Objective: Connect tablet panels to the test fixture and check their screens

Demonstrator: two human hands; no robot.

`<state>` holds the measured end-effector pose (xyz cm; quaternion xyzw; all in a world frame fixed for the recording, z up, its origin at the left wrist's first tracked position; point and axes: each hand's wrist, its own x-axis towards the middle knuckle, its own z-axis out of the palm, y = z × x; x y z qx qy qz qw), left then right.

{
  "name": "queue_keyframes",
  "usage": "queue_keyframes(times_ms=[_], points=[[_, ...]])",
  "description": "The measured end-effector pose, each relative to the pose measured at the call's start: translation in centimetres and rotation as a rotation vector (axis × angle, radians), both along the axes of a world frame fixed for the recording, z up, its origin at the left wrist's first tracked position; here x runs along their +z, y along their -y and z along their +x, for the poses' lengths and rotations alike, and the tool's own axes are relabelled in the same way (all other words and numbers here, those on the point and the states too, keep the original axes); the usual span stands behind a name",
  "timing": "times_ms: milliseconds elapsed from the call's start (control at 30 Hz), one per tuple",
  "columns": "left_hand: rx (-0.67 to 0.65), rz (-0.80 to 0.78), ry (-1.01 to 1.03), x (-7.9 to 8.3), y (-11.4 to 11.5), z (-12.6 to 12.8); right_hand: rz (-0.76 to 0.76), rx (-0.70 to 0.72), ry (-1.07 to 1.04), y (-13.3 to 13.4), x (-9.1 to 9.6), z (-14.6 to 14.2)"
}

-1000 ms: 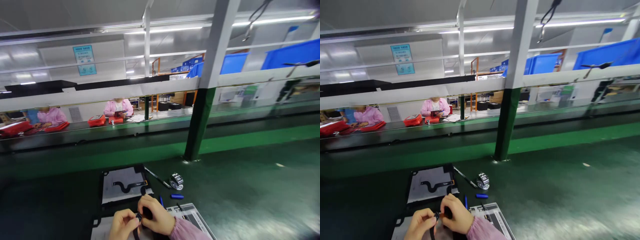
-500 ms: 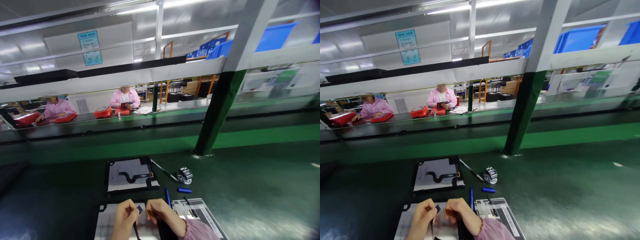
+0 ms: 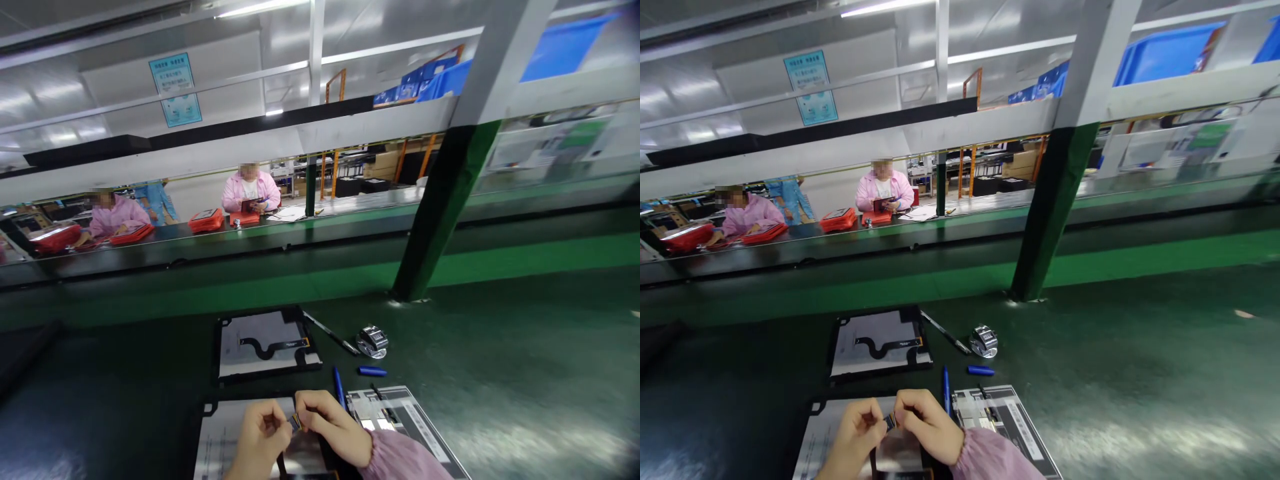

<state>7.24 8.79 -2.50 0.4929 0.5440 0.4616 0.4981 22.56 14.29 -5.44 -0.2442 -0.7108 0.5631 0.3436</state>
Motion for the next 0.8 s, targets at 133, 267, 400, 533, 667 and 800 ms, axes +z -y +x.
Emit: queue_keyframes(times_ms=[133, 267, 400, 533, 667, 800], points=[[-0.018, -0.006, -0.018, 0.2, -0.1, 0.1, 0.04, 0.008, 0.0, 0.1, 0.2, 0.0], [-0.06, -0.019, -0.037, 0.2, -0.2, 0.0, 0.078, 0.012, 0.018, 0.1, 0.6, 0.1], [-0.104, -0.043, -0.066, 0.1, -0.2, -0.4, 0.102, 0.019, 0.031, 0.1, 0.6, 0.0], [-0.133, -0.057, -0.086, 0.1, -0.1, -0.7, 0.152, 0.034, 0.039, 0.2, 0.4, 0.0], [-0.152, -0.061, -0.1, 0.1, 0.1, -0.9, 0.217, 0.059, 0.049, 0.2, 0.6, 0.4], [-0.156, -0.054, -0.112, -0.5, 0.3, -1.1, 0.275, 0.052, 0.067, 0.2, 0.8, 0.5]])
